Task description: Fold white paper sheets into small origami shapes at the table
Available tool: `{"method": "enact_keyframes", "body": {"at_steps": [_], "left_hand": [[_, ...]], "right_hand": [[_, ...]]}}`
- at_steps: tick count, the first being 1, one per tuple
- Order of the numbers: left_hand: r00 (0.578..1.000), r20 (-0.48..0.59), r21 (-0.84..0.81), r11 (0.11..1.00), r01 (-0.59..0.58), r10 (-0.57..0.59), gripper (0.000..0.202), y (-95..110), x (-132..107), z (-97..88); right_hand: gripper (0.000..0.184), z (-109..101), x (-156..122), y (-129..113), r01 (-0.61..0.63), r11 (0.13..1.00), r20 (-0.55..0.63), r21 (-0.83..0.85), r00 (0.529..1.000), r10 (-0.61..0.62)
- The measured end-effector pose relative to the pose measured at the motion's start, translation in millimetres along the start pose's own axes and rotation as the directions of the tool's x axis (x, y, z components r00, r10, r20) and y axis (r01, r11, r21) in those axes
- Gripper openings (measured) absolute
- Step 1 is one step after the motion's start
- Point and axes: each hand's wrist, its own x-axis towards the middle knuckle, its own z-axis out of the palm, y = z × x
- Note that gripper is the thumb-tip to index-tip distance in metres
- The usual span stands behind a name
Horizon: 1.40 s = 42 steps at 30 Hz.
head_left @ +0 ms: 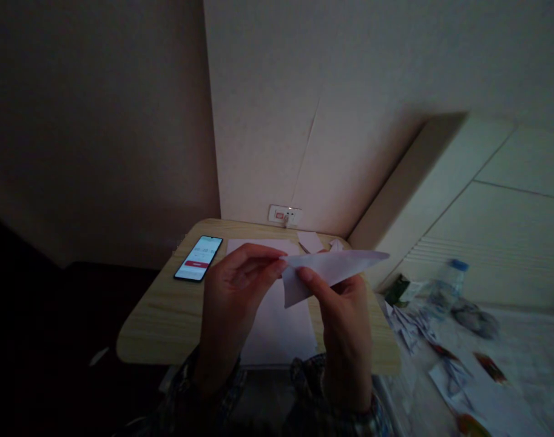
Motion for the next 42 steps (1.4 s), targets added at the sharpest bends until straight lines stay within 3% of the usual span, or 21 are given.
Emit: {"method": "enact_keyframes", "body": {"at_steps": [11, 22, 28, 34, 37, 42], "left_hand": [[1.000, -0.004, 0.048, 0.999, -0.022, 0.023, 0.006, 4.6, -2.5, -1.8], [0.996, 0.053, 0.116, 0.991, 0.071, -0.078, 0.011, 1.8, 4.0, -8.9], [0.991, 0.069, 0.038, 0.993, 0.109, -0.111, 0.009, -4.2, 7.1, -11.9], [0.992, 0.064, 0.080, 0.992, 0.101, -0.106, 0.010, -7.1, 9.9, -15.3], [0.994, 0.042, 0.106, 0.990, 0.095, -0.099, 0.010, -6.1, 11.5, -15.3], [0.988, 0.094, 0.199, 0.975, 0.103, -0.124, 0.012, -2.4, 14.3, -16.4]], "right_hand": [[0.017, 0.2, -1.6, -1.0, 0.028, 0.999, 0.020, -0.034, 0.999, -0.027], [0.016, -9.6, 4.1, 3.4, -0.004, 0.997, 0.099, -0.074, 0.995, 0.011], [0.014, -11.5, 3.8, 1.4, 0.060, 0.998, 0.104, -0.016, 0.993, -0.058], [0.008, -18.4, 5.8, 0.8, 0.096, 0.995, 0.088, -0.034, 0.992, -0.093], [0.018, -21.7, 7.6, -0.7, 0.120, 0.991, 0.056, -0.062, 0.992, -0.117], [0.012, -21.1, 6.9, -3.1, 0.134, 0.988, 0.065, -0.081, 0.989, -0.129]]}}
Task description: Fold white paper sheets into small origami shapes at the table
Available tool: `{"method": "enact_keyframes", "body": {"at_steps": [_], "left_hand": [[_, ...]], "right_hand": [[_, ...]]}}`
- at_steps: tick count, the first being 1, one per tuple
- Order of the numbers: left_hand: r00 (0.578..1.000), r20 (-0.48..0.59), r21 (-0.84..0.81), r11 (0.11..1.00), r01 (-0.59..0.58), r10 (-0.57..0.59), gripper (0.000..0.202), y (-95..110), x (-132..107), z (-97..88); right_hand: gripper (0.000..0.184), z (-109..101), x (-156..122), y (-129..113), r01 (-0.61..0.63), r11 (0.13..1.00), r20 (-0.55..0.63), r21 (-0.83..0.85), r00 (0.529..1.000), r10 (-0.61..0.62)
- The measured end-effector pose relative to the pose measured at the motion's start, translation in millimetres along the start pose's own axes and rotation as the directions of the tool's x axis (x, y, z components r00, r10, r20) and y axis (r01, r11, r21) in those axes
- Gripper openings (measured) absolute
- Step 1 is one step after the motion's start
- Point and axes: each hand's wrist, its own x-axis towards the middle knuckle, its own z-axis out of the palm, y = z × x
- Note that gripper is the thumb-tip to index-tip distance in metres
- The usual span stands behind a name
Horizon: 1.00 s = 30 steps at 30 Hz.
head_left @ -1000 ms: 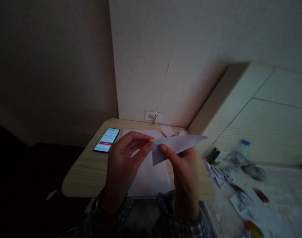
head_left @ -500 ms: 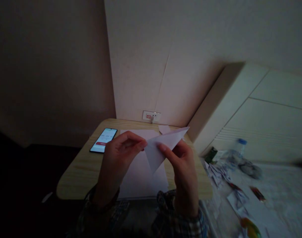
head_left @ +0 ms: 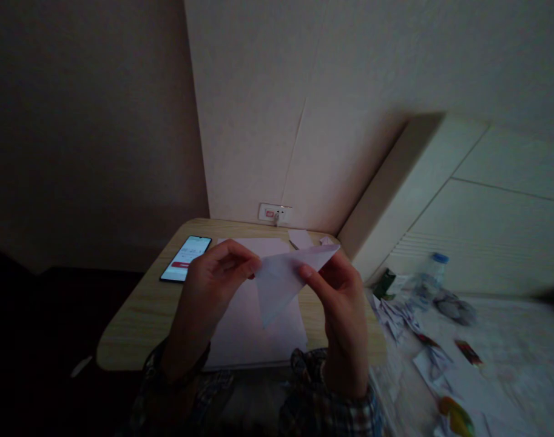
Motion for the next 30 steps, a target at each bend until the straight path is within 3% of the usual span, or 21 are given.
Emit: {"method": "enact_keyframes", "body": {"at_steps": [3, 6, 8, 10, 15, 20, 26, 30], "left_hand": [[1.000, 0.022, 0.010, 1.000, 0.003, -0.004, 0.011, -1.7, 1.5, -3.4], [1.000, 0.030, 0.004, 1.000, -0.006, 0.006, 0.011, -4.3, 2.9, -6.5], [0.999, 0.049, 0.017, 1.000, -0.008, 0.007, 0.011, -4.5, 3.7, -7.9], [0.998, 0.068, 0.030, 1.000, -0.008, 0.006, 0.011, -3.8, 4.4, -8.9], [0.994, 0.102, 0.032, 0.999, -0.031, 0.028, 0.010, -3.4, 5.1, -11.8], [0.997, 0.075, 0.065, 0.997, -0.039, 0.034, 0.010, -4.9, 3.9, -14.6], [0.998, 0.064, 0.068, 0.997, -0.028, 0.024, 0.011, 0.3, 2.0, -12.8], [1.000, -0.018, 0.075, 0.997, -0.018, 0.020, 0.012, 0.2, 1.0, -9.9]], "right_hand": [[0.010, -2.2, -0.1, 1.8, 0.033, 0.998, -0.028, -0.062, 0.999, -0.034], [0.021, -5.4, 0.3, 3.7, 0.064, 0.992, -0.047, -0.108, 0.997, -0.069], [0.016, -5.5, 0.2, 2.9, 0.072, 0.994, -0.044, -0.086, 0.996, -0.075], [0.006, -4.1, -0.1, 0.8, 0.056, 0.997, -0.014, -0.053, 0.998, -0.057], [0.008, -3.7, 1.1, -1.1, -0.001, 0.999, 0.018, -0.043, 1.000, 0.002], [0.017, -9.5, 1.6, -0.7, -0.006, 0.993, 0.001, -0.116, 1.000, 0.006], [0.037, -6.1, -2.6, -2.0, 0.114, 0.983, -0.047, -0.144, 0.991, -0.121], [0.036, -2.0, -2.3, 0.0, 0.131, 0.982, -0.069, -0.133, 0.988, -0.141]]}}
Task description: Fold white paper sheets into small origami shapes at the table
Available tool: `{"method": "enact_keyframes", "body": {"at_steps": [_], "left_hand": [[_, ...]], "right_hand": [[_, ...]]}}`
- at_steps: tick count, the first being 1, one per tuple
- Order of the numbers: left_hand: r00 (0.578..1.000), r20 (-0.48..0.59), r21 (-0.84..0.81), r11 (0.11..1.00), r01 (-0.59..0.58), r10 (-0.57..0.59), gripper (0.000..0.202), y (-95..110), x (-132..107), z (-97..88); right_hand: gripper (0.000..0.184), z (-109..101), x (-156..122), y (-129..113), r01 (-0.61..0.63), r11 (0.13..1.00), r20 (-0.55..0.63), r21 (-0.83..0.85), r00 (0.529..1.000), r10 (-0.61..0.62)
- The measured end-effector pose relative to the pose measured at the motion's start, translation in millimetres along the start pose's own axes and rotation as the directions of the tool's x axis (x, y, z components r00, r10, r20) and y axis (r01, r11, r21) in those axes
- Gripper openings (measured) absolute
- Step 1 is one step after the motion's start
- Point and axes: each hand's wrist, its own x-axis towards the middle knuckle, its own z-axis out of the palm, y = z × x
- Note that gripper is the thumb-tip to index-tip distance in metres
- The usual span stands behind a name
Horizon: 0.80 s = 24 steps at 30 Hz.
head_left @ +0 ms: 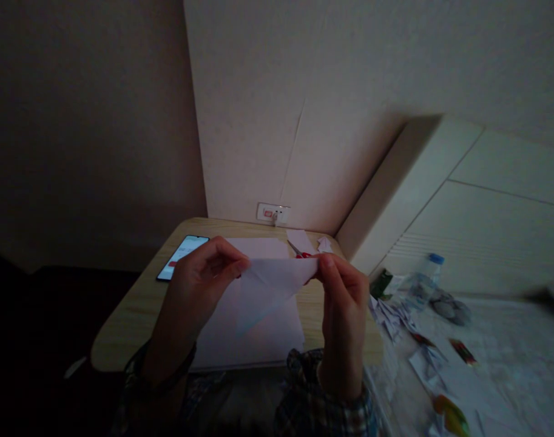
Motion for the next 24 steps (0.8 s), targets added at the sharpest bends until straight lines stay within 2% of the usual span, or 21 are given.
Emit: {"method": "enact_keyframes", "body": {"at_steps": [4, 7, 12, 15, 19, 21, 24], "left_hand": [[0.995, -0.098, -0.034, 0.999, -0.029, 0.026, 0.011, -4.8, -0.3, 0.7], [0.990, -0.138, -0.061, 0.998, -0.028, 0.019, 0.011, -6.7, -0.6, 0.7], [0.999, -0.023, -0.083, 0.996, 0.033, -0.035, 0.013, -5.8, 0.1, 0.8], [0.999, 0.027, -0.067, 0.997, 0.040, -0.038, 0.010, -6.2, 1.6, -0.3], [0.989, 0.137, -0.007, 0.998, 0.056, -0.055, 0.010, -9.7, 3.6, -2.8], [0.992, 0.118, 0.001, 0.999, 0.049, -0.049, 0.008, -11.3, 4.0, -3.5], [0.998, 0.038, -0.029, 0.999, 0.042, -0.041, 0.006, -12.2, 4.0, -3.2]], "right_hand": [[0.018, 4.8, 2.7, -0.7, -0.120, 0.993, 0.165, 0.002, 0.979, 0.118], [0.018, 6.9, 4.1, 0.0, -0.167, 0.986, 0.189, 0.020, 0.969, 0.160], [0.023, 4.3, 4.4, 2.8, -0.073, 0.992, 0.104, -0.105, 0.991, 0.084], [0.025, 2.9, 4.5, 2.4, -0.037, 0.981, 0.096, -0.188, 0.994, 0.056], [0.020, 4.1, 5.1, 1.3, -0.034, 0.976, 0.103, -0.215, 0.993, 0.057], [0.014, 5.6, 5.4, 1.0, -0.038, 0.977, 0.114, -0.209, 0.991, 0.063], [0.004, 8.4, 5.3, 0.6, -0.046, 0.978, 0.226, -0.203, 0.970, 0.093]]}}
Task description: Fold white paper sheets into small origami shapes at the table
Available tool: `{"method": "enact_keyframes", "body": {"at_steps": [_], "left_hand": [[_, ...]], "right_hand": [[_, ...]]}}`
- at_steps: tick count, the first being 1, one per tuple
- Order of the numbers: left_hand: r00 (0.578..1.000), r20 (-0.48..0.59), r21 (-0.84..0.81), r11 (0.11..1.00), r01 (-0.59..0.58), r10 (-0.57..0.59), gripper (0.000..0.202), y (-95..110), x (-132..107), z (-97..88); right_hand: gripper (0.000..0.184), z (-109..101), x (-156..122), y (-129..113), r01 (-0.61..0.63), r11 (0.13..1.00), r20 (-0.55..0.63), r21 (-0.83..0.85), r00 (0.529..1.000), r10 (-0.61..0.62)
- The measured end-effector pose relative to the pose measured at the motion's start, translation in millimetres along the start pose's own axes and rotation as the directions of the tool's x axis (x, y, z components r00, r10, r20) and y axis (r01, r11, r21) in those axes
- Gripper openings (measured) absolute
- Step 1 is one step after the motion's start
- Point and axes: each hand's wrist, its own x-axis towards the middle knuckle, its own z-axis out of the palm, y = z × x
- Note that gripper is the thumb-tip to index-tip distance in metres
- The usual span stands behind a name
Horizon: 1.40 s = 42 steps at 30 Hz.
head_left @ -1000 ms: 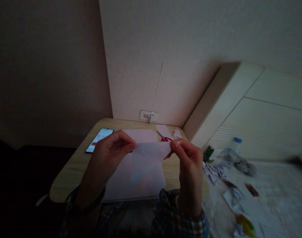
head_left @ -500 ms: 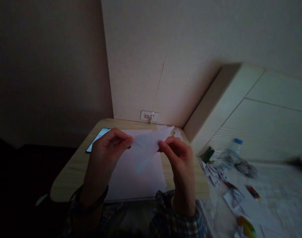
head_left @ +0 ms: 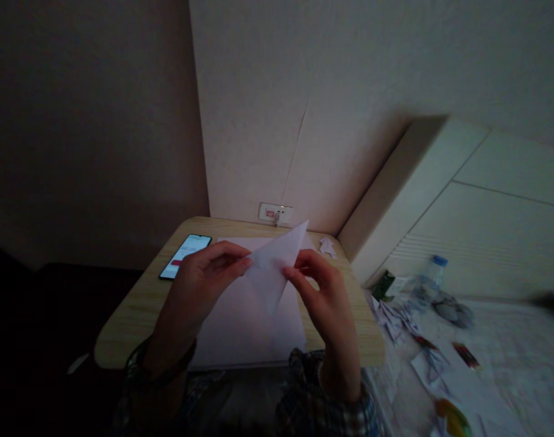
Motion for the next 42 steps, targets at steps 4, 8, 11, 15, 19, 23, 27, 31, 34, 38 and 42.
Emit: {"method": "enact_keyframes", "body": {"at_steps": [4, 8, 11, 15, 19, 23, 27, 31, 34, 38, 42], "left_hand": [[1.000, -0.004, -0.026, 1.000, 0.011, -0.011, 0.006, -0.7, 1.0, 0.8], [0.999, 0.020, -0.054, 0.998, 0.033, -0.032, 0.009, -1.7, 2.3, 0.3], [0.997, 0.032, -0.042, 0.997, 0.067, -0.066, 0.010, -1.1, 2.4, -0.2], [0.996, 0.051, -0.025, 0.997, 0.075, -0.073, 0.010, 0.7, 2.3, -0.6], [0.994, 0.063, -0.009, 0.995, 0.095, -0.094, 0.010, 1.4, 2.2, -0.8], [0.998, -0.016, -0.032, 0.997, 0.066, -0.067, 0.010, 1.6, 1.8, 1.3], [0.996, -0.071, -0.057, 0.997, 0.053, -0.057, 0.009, 2.1, 1.4, 2.9], [0.998, -0.014, -0.074, 0.996, 0.053, -0.055, 0.006, -1.1, 2.3, -1.4], [0.996, 0.050, -0.075, 0.994, 0.075, -0.072, 0.007, -4.2, 2.4, -6.0], [0.994, 0.087, -0.047, 0.996, 0.075, -0.071, 0.012, -5.9, 0.8, -8.7], [0.993, 0.110, -0.045, 0.997, 0.056, -0.051, 0.013, -5.1, -0.5, -8.3]], "right_hand": [[0.014, 2.9, -0.6, -1.0, -0.005, 0.999, 0.040, -0.035, 0.999, 0.007], [0.019, 3.4, -1.8, -1.8, 0.020, 0.995, -0.012, -0.095, 1.000, -0.022], [0.018, 3.2, -2.5, -2.1, 0.019, 0.994, -0.042, -0.109, 0.999, -0.024], [0.017, 3.3, -2.7, -1.3, 0.010, 0.996, -0.061, -0.093, 0.998, -0.015], [0.016, 3.3, -1.9, -0.5, 0.026, 0.994, -0.060, -0.104, 0.998, -0.033], [0.013, 5.0, -1.1, -0.6, 0.025, 0.992, 0.021, -0.121, 1.000, -0.023], [0.011, 8.0, -1.0, -0.9, 0.004, 0.989, 0.053, -0.145, 0.999, 0.004], [0.023, 8.0, -0.5, -0.8, -0.023, 0.991, -0.006, -0.133, 1.000, 0.022], [0.025, 6.3, 0.3, -0.4, -0.039, 0.995, -0.027, -0.091, 0.999, 0.037], [0.026, 5.2, 1.4, 0.1, -0.047, 0.996, -0.009, -0.071, 0.999, 0.046], [0.025, 3.8, 1.2, 0.5, -0.043, 0.995, -0.013, -0.088, 0.999, 0.042]]}}
